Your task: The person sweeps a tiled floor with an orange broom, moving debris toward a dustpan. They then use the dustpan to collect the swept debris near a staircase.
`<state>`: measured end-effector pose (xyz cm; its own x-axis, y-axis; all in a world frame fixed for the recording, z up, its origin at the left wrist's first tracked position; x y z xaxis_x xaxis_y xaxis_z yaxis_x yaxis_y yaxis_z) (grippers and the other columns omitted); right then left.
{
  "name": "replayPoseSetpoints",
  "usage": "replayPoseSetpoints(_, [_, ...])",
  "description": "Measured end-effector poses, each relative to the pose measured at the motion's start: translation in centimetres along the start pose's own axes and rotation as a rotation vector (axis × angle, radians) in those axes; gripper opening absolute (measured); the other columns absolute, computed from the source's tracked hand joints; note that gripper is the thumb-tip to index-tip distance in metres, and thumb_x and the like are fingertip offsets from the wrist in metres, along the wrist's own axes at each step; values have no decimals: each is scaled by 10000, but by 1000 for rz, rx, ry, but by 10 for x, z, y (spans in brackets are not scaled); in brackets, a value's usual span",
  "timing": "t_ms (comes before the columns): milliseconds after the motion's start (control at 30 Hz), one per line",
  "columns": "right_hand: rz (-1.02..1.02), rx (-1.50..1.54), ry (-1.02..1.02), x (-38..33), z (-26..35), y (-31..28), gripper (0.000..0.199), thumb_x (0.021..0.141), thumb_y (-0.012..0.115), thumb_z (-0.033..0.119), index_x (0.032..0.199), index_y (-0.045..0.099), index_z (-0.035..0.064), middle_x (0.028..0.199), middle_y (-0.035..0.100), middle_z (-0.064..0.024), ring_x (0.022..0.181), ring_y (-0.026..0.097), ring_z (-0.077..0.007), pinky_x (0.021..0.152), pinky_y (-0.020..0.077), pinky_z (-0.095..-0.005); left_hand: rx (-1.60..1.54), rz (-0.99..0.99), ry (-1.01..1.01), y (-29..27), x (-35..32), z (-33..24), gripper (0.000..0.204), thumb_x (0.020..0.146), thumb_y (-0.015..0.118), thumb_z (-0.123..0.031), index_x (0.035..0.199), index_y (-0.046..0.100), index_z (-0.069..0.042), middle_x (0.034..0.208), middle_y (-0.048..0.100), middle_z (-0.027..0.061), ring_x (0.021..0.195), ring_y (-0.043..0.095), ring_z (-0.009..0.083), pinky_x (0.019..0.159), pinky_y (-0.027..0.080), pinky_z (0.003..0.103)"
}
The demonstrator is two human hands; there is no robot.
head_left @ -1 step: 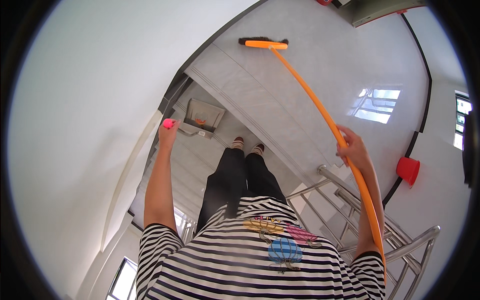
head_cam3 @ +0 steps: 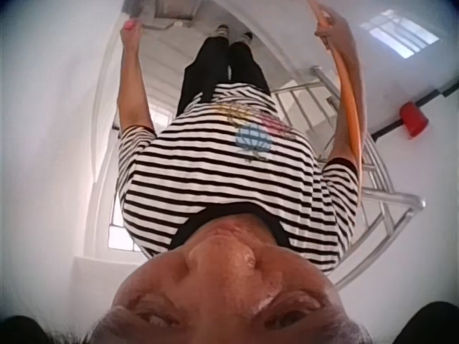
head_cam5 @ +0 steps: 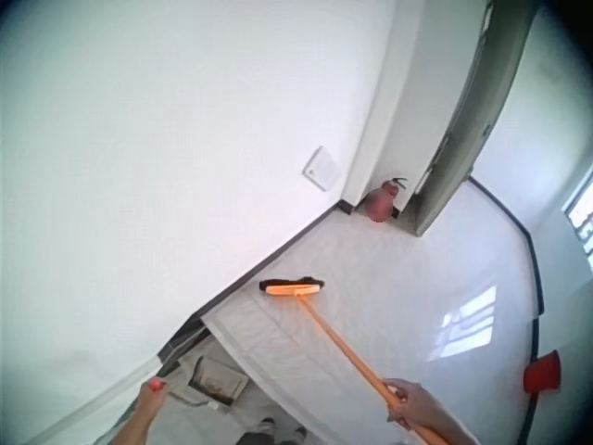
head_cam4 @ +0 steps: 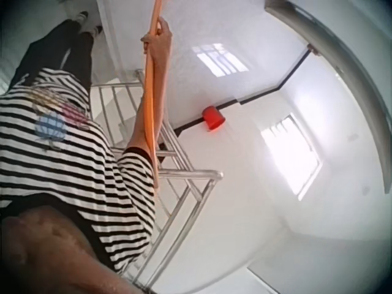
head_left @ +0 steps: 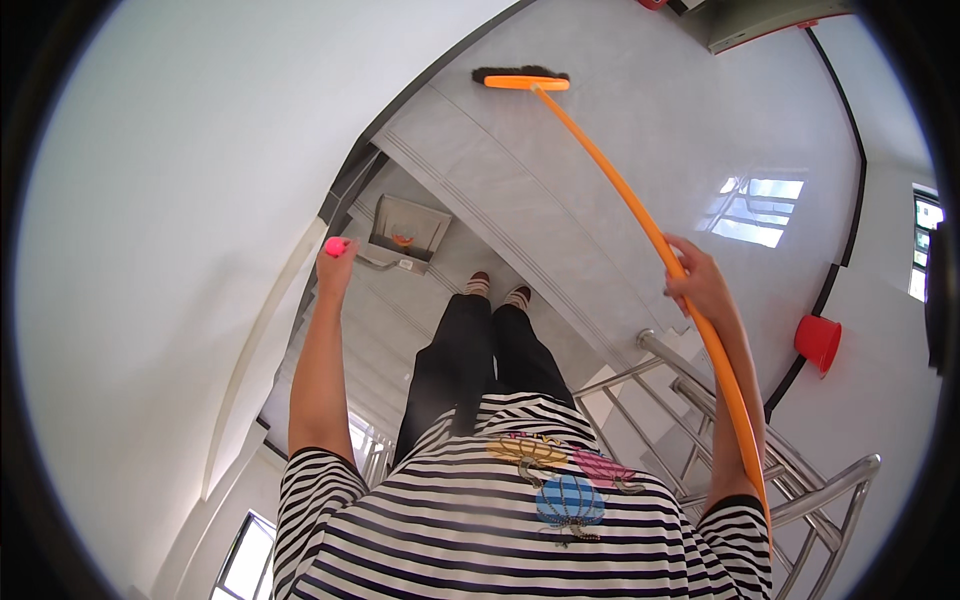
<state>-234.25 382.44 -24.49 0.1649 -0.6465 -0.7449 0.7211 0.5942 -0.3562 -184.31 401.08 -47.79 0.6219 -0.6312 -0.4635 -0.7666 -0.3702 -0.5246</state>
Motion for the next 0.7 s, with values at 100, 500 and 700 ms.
replayPoseSetpoints(100, [114, -113, -40, 40, 2, 66, 674, 593, 525, -41, 1252, 418, 59, 659, 497, -60, 406, 442, -110, 347, 383, -233, 19, -48, -50, -12, -7, 2, 258, 736, 682, -280, 771, 634, -29, 655, 569, -3, 606, 506, 73, 558, 400, 219])
replayPoseSetpoints(500, [428, -141, 179, -99, -14, 76, 672, 626, 546, -10, 1279, 427, 101, 681, 500, -35, 473, 457, -70, 424, 390, -200, -173, -120, -165, -34, -4, 58, 287, 740, 682, -305, 810, 627, -32, 727, 603, 9, 639, 539, 87, 601, 434, 225])
replayPoseSetpoints(700, [30, -95, 95, -84, -8, -19, 681, 612, 538, -59, 1272, 407, 41, 659, 486, -29, 436, 448, -76, 372, 381, -204, -151, -82, -155, -26, 1, 51, 285, 737, 685, -310, 793, 629, -36, 710, 598, 13, 632, 533, 86, 590, 426, 222])
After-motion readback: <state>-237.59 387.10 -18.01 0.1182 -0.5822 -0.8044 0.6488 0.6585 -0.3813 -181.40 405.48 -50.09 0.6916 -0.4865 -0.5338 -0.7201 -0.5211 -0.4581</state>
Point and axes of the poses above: each hand's wrist, its own x-axis towards the middle knuckle, its own y-axis out of the palm, z = x × y, the point moved 9 cm from there along x, towards the middle knuckle
